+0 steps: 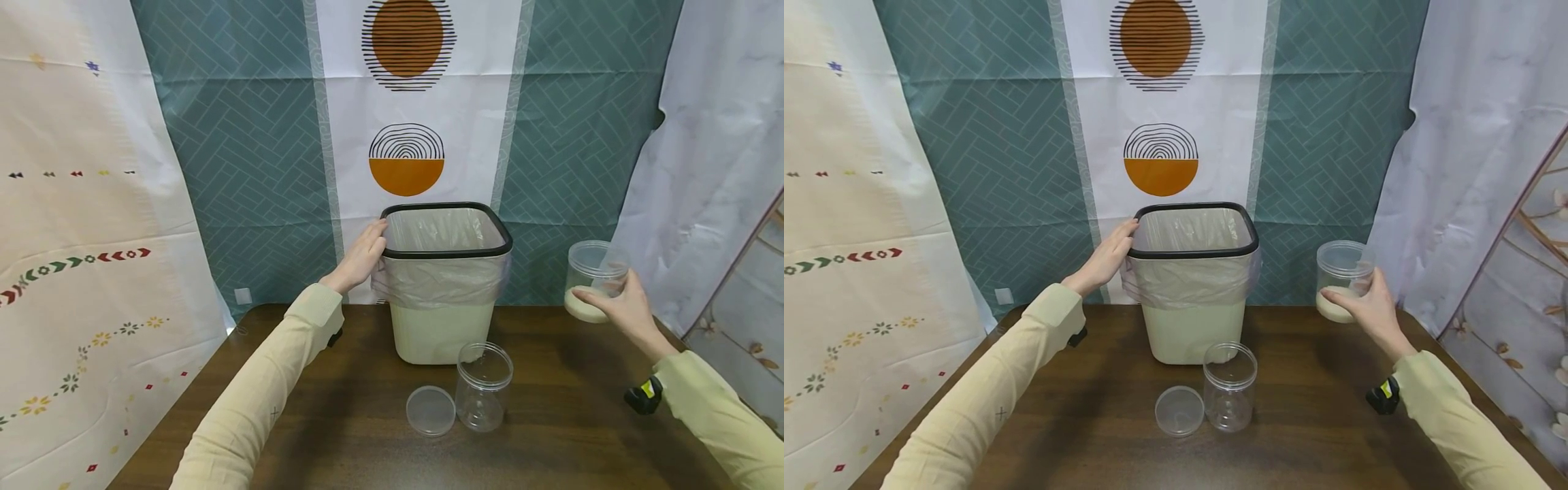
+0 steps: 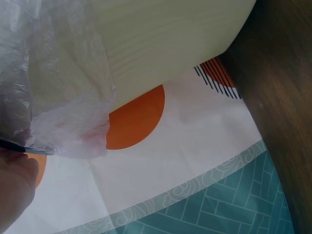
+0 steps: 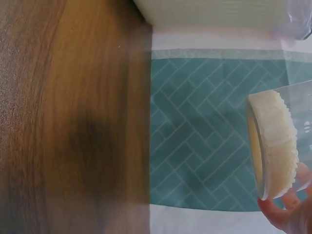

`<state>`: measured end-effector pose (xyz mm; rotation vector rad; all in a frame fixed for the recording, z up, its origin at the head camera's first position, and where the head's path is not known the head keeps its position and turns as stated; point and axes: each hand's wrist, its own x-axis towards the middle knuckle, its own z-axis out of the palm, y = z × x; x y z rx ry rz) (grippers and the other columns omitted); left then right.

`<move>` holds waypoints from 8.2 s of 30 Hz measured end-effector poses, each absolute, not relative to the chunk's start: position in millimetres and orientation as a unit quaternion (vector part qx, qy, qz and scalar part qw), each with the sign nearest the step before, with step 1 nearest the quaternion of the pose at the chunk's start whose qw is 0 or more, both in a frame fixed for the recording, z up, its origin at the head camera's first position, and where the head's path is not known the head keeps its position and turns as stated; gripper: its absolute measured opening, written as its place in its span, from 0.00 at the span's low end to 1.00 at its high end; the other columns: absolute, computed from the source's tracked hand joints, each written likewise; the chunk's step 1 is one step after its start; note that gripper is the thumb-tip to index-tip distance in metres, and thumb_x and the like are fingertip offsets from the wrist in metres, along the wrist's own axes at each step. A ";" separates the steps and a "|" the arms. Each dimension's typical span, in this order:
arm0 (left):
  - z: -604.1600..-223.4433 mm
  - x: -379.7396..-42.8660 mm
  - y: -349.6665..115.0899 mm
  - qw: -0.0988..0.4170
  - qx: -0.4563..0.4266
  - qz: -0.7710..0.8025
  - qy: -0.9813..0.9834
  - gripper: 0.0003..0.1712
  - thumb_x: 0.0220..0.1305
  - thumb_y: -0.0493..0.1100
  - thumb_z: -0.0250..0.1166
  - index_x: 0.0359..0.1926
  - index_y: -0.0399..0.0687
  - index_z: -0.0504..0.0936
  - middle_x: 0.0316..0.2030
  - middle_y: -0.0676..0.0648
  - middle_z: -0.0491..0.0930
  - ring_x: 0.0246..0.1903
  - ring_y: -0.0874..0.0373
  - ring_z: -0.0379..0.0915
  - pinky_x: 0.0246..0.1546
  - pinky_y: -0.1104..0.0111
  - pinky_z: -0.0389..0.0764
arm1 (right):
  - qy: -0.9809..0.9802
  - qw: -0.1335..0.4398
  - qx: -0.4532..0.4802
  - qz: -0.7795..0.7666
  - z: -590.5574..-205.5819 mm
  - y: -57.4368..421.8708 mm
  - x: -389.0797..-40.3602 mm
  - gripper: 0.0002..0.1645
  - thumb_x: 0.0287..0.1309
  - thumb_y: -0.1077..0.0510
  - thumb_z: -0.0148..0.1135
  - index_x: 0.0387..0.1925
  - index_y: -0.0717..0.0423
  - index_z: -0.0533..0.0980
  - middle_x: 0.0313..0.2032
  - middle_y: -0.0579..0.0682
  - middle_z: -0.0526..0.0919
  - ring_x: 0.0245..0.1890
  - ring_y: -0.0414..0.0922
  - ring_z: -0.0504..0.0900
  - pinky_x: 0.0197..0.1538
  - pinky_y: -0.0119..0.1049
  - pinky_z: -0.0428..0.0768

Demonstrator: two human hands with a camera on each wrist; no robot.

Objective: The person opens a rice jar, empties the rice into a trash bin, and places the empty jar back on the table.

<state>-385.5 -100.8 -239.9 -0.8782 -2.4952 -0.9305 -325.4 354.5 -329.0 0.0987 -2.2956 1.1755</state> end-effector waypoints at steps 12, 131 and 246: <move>-239.7 -384.7 -101.9 0.169 -0.308 -0.332 -0.875 0.30 0.65 0.43 0.34 0.64 0.30 0.55 0.65 0.40 0.51 0.64 0.53 0.41 0.60 0.68 0.43 | -0.857 0.277 0.064 0.430 -319.0 339.6 -315.3 0.50 0.48 0.51 0.68 0.64 0.62 0.49 0.54 0.62 0.61 0.50 0.59 0.65 0.44 0.40 0.64; -253.0 -317.4 -66.0 0.351 -0.555 -0.258 -0.709 0.40 0.60 0.51 0.60 0.65 0.36 0.55 0.65 0.43 0.53 0.62 0.52 0.48 0.58 0.61 0.54 | -0.839 0.284 0.249 0.392 -301.6 236.8 -271.1 0.53 0.27 0.58 0.79 0.59 0.57 0.61 0.47 0.52 0.69 0.46 0.49 0.66 0.46 0.49 0.62; -271.4 -252.4 6.0 0.166 -0.265 -0.734 -0.603 0.35 0.44 0.34 0.70 0.54 0.31 0.65 0.49 0.40 0.72 0.49 0.52 0.67 0.52 0.65 0.64 | -0.831 0.288 0.280 0.386 -293.8 166.2 -264.1 0.53 0.30 0.55 0.78 0.57 0.62 0.56 0.47 0.55 0.71 0.42 0.47 0.72 0.43 0.44 0.71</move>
